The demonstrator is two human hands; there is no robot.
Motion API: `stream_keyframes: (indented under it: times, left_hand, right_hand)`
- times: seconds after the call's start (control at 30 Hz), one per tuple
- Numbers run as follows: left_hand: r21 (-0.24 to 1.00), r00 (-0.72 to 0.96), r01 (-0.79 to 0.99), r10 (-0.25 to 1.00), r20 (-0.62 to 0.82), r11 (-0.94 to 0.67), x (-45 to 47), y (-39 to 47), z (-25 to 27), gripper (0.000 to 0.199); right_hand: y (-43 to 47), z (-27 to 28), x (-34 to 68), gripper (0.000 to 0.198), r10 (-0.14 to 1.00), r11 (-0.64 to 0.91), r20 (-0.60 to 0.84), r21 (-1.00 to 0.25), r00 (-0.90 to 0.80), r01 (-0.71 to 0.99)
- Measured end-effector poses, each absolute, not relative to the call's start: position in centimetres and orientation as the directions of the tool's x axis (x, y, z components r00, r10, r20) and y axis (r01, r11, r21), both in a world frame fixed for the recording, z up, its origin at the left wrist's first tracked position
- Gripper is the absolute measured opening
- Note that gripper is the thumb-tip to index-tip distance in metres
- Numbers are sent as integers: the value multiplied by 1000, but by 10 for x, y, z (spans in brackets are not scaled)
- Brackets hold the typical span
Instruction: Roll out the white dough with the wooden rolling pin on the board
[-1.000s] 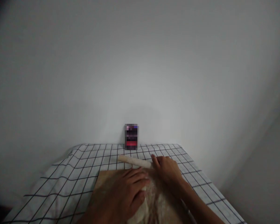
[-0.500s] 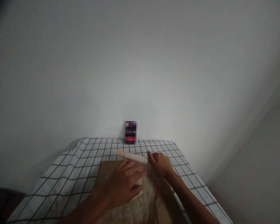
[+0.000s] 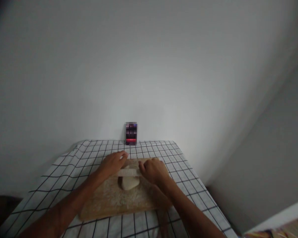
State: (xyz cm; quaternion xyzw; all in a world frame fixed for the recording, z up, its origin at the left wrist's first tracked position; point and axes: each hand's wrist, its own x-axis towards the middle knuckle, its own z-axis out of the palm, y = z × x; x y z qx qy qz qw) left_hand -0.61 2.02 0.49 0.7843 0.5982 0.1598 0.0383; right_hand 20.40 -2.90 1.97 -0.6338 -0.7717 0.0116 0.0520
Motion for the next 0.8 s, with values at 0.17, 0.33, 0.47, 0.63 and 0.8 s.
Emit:
stream_keyframes:
  times: [0.17,0.33,0.47,0.63,0.8]
  left_hand:
    - [200,197,952,965,173,-231,-4,20,7,49]
    - [128,226,957,947,229,-259,-3,2,8,43]
    - [131,247,946,921,301,-297,-4,-17,5,36]
    - [180,293,911,889,352,-371,-11,-43,0,33]
    - [243,305,887,894,329,-392,-12,-55,5,36]
  right_hand:
    - [-17,19,206,71,972,234,38,-59,-232,970]
    - [-37,3,208,67,967,251,59,-59,-248,966]
    - [-61,-6,207,63,963,256,111,-75,-247,964]
    - [-83,-9,201,59,961,219,199,-110,-194,970]
    - [-79,1,200,70,964,202,196,-107,-178,973]
